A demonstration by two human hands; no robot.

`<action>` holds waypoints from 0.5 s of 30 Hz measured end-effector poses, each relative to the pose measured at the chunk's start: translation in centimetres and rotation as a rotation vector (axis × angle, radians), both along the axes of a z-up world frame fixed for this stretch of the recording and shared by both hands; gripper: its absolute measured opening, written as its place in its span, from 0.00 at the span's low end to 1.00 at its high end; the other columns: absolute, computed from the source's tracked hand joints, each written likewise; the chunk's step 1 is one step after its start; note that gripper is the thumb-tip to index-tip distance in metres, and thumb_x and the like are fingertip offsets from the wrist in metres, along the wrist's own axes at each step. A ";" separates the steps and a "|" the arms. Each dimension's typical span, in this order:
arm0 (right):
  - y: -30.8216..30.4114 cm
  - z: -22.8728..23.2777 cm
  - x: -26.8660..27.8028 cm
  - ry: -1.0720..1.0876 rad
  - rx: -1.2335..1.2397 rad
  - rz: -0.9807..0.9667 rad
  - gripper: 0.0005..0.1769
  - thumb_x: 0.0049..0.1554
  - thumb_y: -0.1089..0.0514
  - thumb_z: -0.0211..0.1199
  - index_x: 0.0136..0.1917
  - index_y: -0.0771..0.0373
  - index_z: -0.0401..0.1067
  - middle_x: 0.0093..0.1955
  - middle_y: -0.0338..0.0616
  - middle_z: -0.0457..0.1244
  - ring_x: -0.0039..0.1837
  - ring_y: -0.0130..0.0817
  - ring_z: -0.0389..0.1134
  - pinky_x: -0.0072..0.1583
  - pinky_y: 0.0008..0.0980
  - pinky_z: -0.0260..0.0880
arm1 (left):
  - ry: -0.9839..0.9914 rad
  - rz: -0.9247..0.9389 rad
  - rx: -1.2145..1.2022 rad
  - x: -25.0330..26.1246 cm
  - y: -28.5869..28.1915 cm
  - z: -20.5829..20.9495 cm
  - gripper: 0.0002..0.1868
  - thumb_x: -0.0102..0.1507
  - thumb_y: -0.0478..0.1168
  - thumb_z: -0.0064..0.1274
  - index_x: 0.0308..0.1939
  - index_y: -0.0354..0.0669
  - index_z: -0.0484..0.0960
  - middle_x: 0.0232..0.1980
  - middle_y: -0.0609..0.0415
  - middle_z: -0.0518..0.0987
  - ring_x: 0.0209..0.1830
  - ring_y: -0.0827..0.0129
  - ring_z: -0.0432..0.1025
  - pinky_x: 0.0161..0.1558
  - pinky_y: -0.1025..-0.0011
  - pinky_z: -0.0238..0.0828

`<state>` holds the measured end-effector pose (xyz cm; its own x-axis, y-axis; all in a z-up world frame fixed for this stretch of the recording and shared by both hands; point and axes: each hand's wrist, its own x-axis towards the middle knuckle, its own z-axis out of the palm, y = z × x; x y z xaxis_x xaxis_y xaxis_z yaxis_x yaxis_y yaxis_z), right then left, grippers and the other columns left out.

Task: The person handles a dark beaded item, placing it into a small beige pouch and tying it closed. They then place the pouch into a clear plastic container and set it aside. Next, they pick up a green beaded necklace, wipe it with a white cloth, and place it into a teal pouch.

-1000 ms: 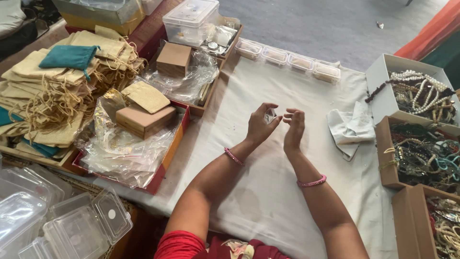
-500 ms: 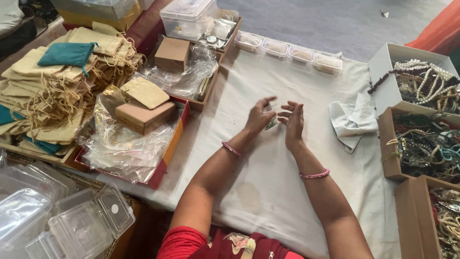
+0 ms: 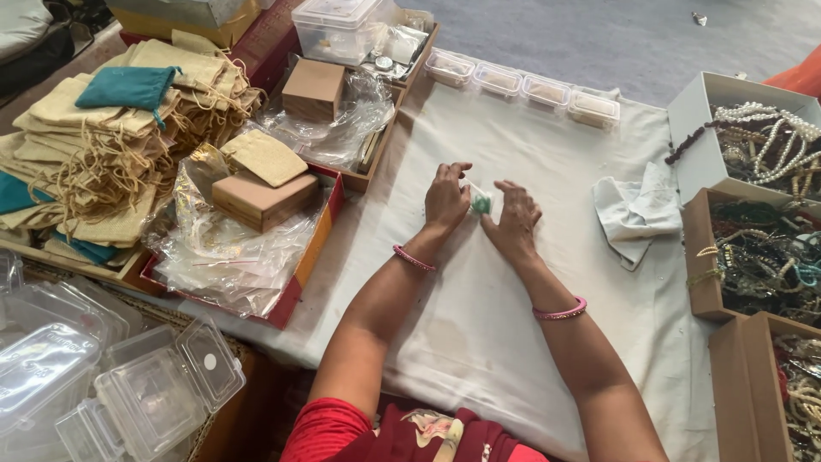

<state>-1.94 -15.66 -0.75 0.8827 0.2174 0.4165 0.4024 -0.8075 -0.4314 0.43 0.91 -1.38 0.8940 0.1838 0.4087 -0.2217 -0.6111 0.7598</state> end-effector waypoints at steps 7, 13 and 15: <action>1.0 0.9 -1.4 -0.095 -0.330 0.148 0.51 0.60 0.31 0.61 0.80 0.66 0.50 0.83 0.53 0.44 0.84 0.50 0.39 0.76 0.66 0.23 | 0.007 0.157 0.136 -0.5 -0.3 0.9 0.21 0.57 0.39 0.60 0.55 0.49 0.82 0.57 0.49 0.72 0.59 0.55 0.70 0.57 0.61 0.73; 1.1 0.6 -1.4 -0.171 -0.298 0.212 0.48 0.63 0.29 0.49 0.84 0.60 0.47 0.87 0.50 0.41 0.86 0.45 0.37 0.78 0.63 0.22 | -0.071 0.312 0.002 1.0 0.4 -0.2 0.21 0.57 0.44 0.64 0.54 0.49 0.83 0.57 0.48 0.70 0.59 0.54 0.68 0.60 0.56 0.68; 1.1 0.5 -1.2 -0.026 -0.331 0.203 0.46 0.62 0.30 0.51 0.82 0.60 0.48 0.85 0.54 0.40 0.85 0.48 0.37 0.76 0.62 0.25 | -0.081 0.309 -0.243 3.7 1.0 -3.1 0.20 0.59 0.46 0.64 0.54 0.49 0.82 0.59 0.48 0.70 0.59 0.56 0.69 0.61 0.57 0.69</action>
